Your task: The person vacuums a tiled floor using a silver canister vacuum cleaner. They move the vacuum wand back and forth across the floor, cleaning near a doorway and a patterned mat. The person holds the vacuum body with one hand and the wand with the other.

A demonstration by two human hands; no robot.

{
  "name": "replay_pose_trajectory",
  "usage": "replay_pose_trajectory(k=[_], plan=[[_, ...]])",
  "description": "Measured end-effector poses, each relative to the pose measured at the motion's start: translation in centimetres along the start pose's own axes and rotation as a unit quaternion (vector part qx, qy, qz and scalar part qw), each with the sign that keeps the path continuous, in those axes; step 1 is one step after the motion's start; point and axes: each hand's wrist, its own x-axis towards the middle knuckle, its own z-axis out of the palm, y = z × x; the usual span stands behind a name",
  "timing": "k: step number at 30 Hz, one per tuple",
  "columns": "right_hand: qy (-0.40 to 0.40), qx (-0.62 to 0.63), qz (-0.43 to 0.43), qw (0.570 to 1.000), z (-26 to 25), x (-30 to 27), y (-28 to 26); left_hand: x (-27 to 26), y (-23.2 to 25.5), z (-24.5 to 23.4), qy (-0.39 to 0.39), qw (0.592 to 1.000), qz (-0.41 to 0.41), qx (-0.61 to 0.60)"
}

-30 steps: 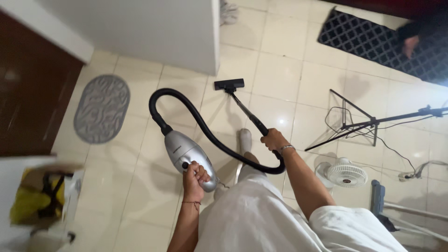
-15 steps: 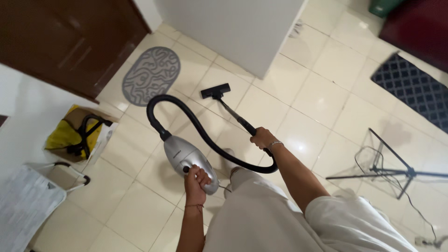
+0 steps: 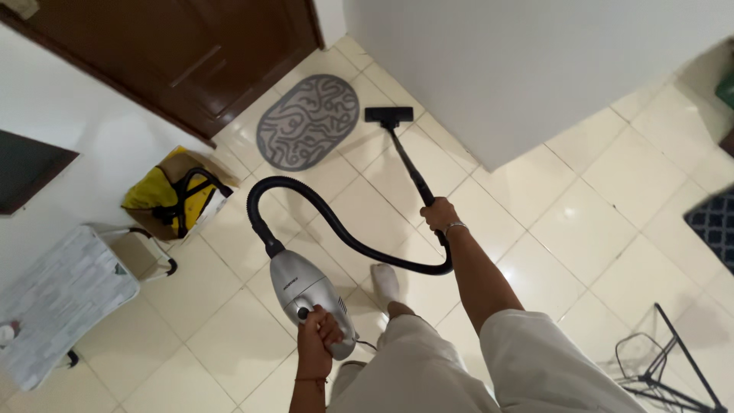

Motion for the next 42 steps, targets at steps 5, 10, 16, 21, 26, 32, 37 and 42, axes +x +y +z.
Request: replay_pose_trajectory(k=[5, 10, 16, 21, 26, 32, 37, 42], plan=[[0.009, -0.001, -0.016, 1.0, 1.1, 1.8, -2.6, 0.2, 2.8, -0.5, 0.019, 1.0, 0.004, -0.004], [0.016, -0.023, 0.001, 1.0, 3.7, -0.4, -4.3, 1.4, 5.8, -3.5, 0.009, 1.0, -0.001, -0.001], [0.029, 0.009, 0.029, 0.999, 8.8, -7.6, -4.6, 2.0, 11.1, -9.6, -0.122, 0.991, 0.038, 0.046], [0.045, 0.062, 0.045, 0.996, 14.3, -14.2, -3.8, 1.9, 16.8, -13.0, -0.14, 0.986, 0.023, 0.092], [0.061, 0.057, 0.032, 0.996, 17.4, -18.0, -5.8, 2.6, 20.5, -14.5, -0.134, 0.985, 0.013, 0.11], [0.088, 0.1, 0.014, 0.991, 18.6, -15.2, -9.2, 6.5, 22.9, -14.1, -0.161, 0.982, 0.013, 0.093], [0.09, 0.137, 0.017, 0.986, 17.9, -7.9, -13.6, 10.2, 24.8, -11.3, -0.155, 0.983, -0.002, 0.096], [0.087, 0.185, 0.013, 0.979, 14.2, 0.6, -19.4, 15.0, 27.3, -5.8, -0.122, 0.984, -0.007, 0.126]])
